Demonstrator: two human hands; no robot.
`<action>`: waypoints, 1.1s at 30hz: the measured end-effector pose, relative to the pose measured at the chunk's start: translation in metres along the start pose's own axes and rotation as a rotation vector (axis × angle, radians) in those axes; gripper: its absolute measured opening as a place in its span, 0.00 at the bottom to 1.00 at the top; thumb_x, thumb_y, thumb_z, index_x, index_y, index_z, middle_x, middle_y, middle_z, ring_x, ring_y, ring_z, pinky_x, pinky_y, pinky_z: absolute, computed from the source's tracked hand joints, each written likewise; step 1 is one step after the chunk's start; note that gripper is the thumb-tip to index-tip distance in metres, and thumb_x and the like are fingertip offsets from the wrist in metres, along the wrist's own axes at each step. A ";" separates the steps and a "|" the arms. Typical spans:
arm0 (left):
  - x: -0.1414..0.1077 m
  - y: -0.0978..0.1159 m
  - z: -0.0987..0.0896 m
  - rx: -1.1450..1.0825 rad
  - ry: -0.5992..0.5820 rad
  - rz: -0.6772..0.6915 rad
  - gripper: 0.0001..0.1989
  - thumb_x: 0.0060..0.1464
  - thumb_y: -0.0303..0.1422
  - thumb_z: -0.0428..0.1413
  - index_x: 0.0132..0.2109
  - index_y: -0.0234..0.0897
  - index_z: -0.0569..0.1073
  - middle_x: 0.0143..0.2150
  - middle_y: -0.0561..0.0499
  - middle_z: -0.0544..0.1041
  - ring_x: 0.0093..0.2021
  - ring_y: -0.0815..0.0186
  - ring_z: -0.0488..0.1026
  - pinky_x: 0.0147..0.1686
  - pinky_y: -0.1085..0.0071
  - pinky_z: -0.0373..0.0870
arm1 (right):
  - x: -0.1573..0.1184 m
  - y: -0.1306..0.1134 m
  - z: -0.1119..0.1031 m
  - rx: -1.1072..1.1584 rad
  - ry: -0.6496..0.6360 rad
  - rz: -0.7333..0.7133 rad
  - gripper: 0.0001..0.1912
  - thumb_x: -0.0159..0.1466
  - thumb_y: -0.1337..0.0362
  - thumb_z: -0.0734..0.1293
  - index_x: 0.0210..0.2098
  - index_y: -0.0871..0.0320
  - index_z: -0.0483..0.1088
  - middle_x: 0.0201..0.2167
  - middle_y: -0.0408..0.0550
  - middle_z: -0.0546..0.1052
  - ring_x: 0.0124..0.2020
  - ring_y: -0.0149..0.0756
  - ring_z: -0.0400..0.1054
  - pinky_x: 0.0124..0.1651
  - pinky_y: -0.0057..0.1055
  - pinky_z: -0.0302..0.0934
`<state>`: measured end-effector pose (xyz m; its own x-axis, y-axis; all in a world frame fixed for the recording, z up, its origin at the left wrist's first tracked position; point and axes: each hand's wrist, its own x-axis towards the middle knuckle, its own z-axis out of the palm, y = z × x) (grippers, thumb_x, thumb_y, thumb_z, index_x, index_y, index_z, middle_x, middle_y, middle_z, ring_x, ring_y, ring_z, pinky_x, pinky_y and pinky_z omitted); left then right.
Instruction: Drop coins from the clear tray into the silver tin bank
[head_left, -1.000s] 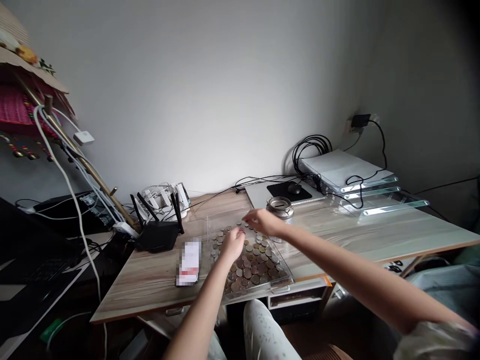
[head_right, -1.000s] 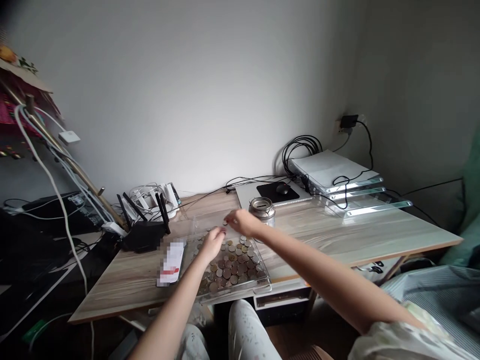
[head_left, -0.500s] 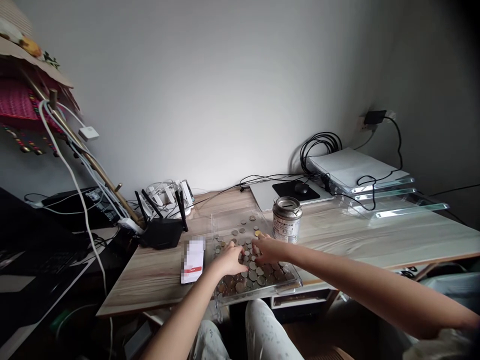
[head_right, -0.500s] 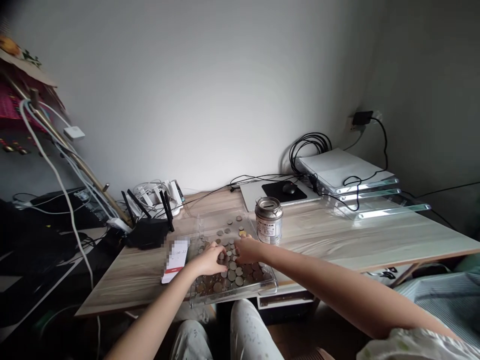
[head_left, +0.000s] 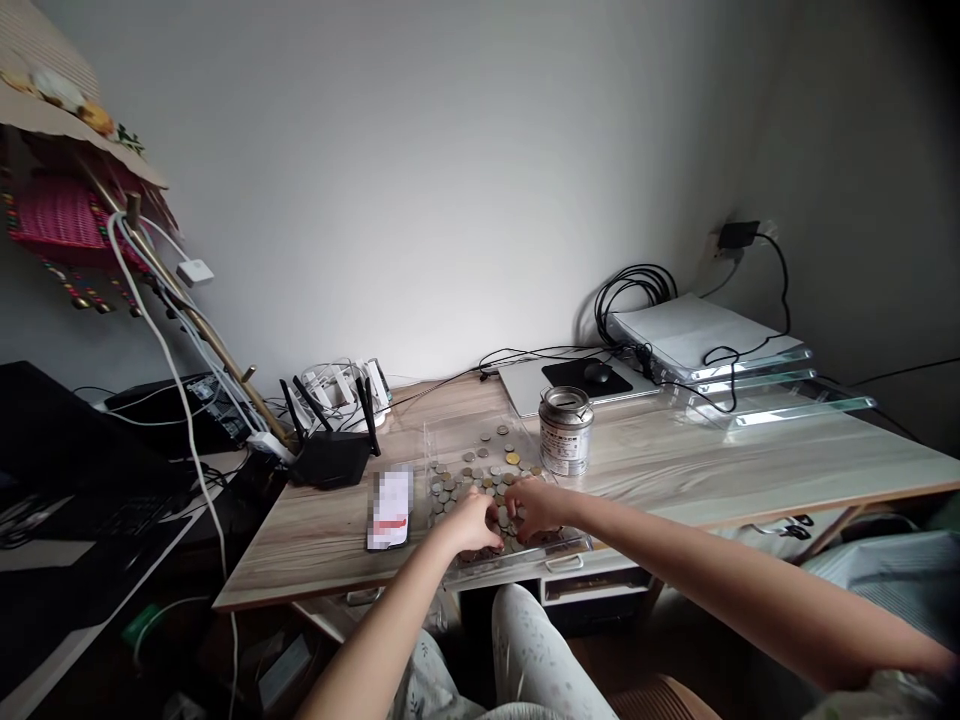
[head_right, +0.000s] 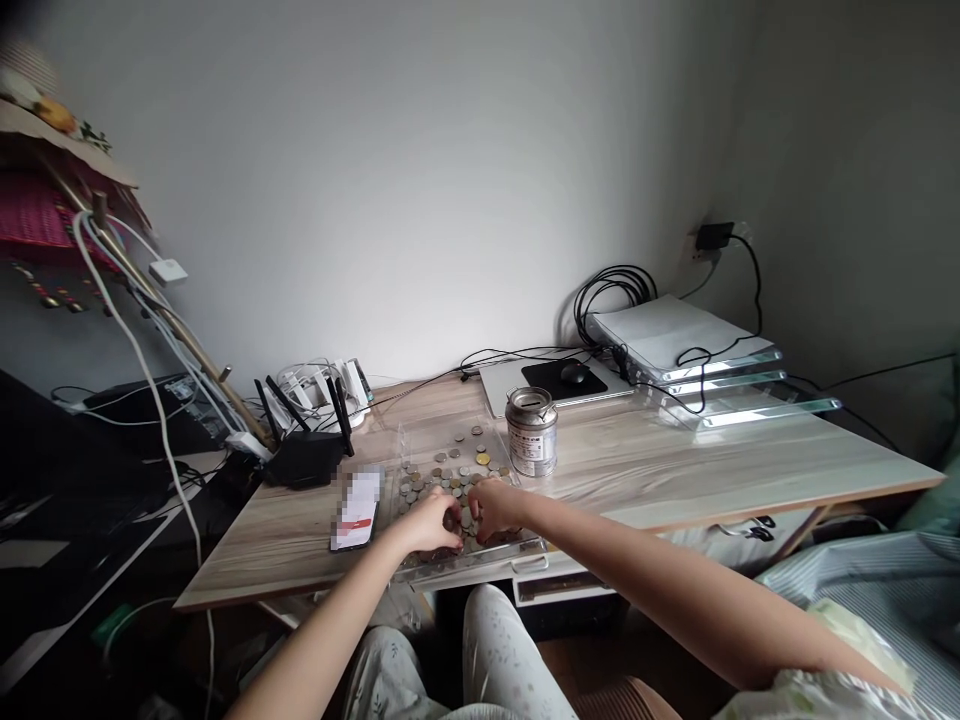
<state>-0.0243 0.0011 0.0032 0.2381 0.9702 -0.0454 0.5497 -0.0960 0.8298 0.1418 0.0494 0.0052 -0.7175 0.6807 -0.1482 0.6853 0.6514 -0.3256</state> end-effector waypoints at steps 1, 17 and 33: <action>-0.002 0.001 -0.001 0.008 -0.019 0.003 0.16 0.18 0.25 0.62 0.22 0.39 0.68 0.33 0.50 0.65 0.37 0.57 0.65 0.42 0.65 0.59 | 0.000 0.000 -0.001 -0.006 -0.003 -0.012 0.20 0.36 0.56 0.69 0.29 0.57 0.69 0.32 0.45 0.67 0.37 0.40 0.61 0.35 0.30 0.56; 0.002 0.007 0.004 0.177 -0.055 0.090 0.17 0.18 0.23 0.61 0.23 0.39 0.67 0.24 0.52 0.67 0.25 0.62 0.66 0.31 0.65 0.64 | -0.021 -0.008 -0.011 0.046 -0.144 -0.124 0.09 0.44 0.65 0.65 0.27 0.58 0.70 0.24 0.42 0.72 0.25 0.30 0.63 0.24 0.23 0.52; 0.000 -0.008 0.001 -0.707 0.019 -0.302 0.05 0.34 0.23 0.58 0.24 0.32 0.69 0.19 0.54 0.68 0.18 0.73 0.65 0.20 0.76 0.63 | -0.012 -0.007 -0.014 0.106 -0.254 -0.187 0.10 0.46 0.64 0.63 0.28 0.59 0.71 0.18 0.38 0.67 0.19 0.24 0.56 0.21 0.21 0.47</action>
<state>-0.0273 0.0017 -0.0040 0.1416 0.9360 -0.3222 -0.0557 0.3325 0.9415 0.1472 0.0417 0.0217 -0.8469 0.4388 -0.3003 0.5316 0.7094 -0.4627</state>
